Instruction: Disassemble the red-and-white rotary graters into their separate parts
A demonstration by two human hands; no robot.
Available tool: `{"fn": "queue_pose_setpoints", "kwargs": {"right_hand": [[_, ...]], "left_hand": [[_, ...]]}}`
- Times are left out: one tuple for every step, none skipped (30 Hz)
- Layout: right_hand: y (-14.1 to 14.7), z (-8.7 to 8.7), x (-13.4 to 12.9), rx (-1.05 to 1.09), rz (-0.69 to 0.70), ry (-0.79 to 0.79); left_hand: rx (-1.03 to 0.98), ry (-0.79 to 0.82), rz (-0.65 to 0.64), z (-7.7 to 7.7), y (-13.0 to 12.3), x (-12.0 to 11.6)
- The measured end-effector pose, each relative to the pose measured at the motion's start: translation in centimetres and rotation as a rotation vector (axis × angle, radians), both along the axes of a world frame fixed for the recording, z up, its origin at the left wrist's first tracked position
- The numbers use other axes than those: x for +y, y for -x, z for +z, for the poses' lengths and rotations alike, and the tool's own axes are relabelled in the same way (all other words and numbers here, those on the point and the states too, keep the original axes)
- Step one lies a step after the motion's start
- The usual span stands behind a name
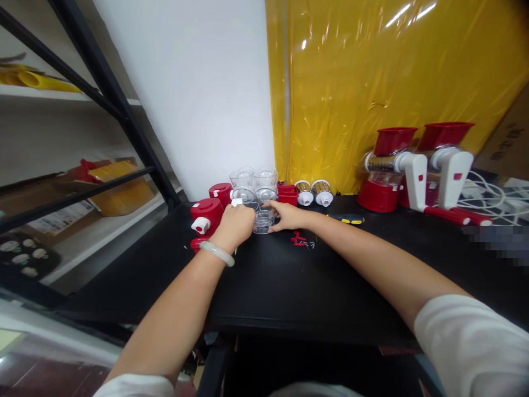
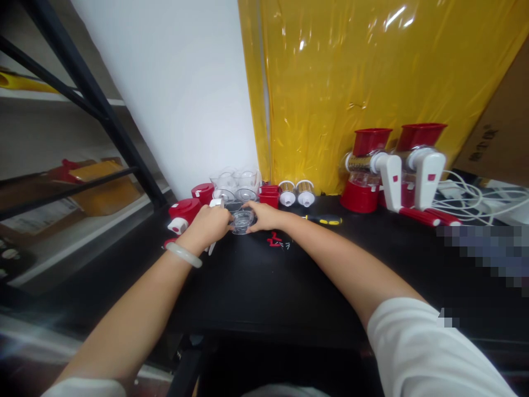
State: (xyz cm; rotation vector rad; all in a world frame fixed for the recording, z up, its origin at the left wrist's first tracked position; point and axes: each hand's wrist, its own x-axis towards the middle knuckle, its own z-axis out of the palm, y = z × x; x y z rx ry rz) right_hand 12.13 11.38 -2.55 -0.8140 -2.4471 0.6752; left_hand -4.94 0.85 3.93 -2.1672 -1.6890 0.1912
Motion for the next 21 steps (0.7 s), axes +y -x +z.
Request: {"fn": "queue_pose_setpoints", "kwargs": {"right_hand": [[-0.01,0.01,-0.01,-0.004,-0.001,0.001],[-0.03,0.03,-0.03,-0.005,-0.002,0.002],[-0.05,0.04,-0.06,-0.004,0.001,0.002],[-0.06,0.06,-0.09,0.0,0.005,0.002],[-0.07,0.07,-0.12,0.006,0.011,0.001],[-0.07,0.1,-0.17,0.013,0.019,0.0],[-0.06,0.13,-0.23,0.021,0.028,-0.002],[-0.04,0.16,-0.3,0.03,0.037,-0.005],[-0.01,0.2,-0.37,0.037,0.043,-0.007],[0.02,0.24,-0.43,0.041,0.047,-0.008],[0.05,0.27,-0.48,0.043,0.048,-0.009],[0.08,0.29,-0.52,0.042,0.046,-0.007],[0.11,0.29,-0.53,0.04,0.042,-0.004],[0.13,0.27,-0.52,0.036,0.035,0.002],[0.14,0.24,-0.48,0.032,0.027,0.009],[0.15,0.19,-0.41,0.025,0.018,0.014],[0.16,0.14,-0.32,0.017,0.008,0.016],[0.16,0.08,-0.22,0.01,-0.002,0.016],[0.16,0.03,-0.11,0.005,-0.01,0.014],[0.16,-0.02,-0.01,0.003,-0.016,0.012],[0.15,-0.05,0.07,0.004,-0.018,0.011]], "left_hand": [[0.001,0.001,0.001,0.02,-0.03,-0.02],[0.001,0.003,0.003,0.04,-0.06,-0.05],[0.001,0.006,0.005,0.07,-0.09,-0.08],[-0.001,0.008,0.007,0.11,-0.12,-0.11],[-0.002,0.008,0.006,0.14,-0.15,-0.13],[-0.003,0.009,0.007,0.17,-0.19,-0.15],[-0.005,0.008,0.008,0.2,-0.21,-0.17],[-0.006,0.007,0.008,0.22,-0.24,-0.18],[-0.007,0.006,0.009,0.23,-0.25,-0.18],[-0.009,0.005,0.01,0.23,-0.26,-0.18],[-0.011,0.006,0.01,0.23,-0.25,-0.17],[-0.013,0.007,0.009,0.21,-0.24,-0.15],[-0.015,0.007,0.007,0.18,-0.22,-0.14],[-0.016,0.007,0.005,0.15,-0.19,-0.12],[-0.016,0.005,0.004,0.11,-0.16,-0.1],[-0.015,0.003,0.002,0.07,-0.13,-0.08],[-0.014,0.002,0.003,0.02,-0.1,-0.06],[-0.013,0.002,0.004,-0.02,-0.07,-0.05],[-0.012,0.001,0.002,-0.05,-0.05,-0.03],[-0.012,0.0,-0.002,-0.07,-0.04,-0.01],[-0.012,-0.002,-0.005,-0.08,-0.03,0.0]]}}
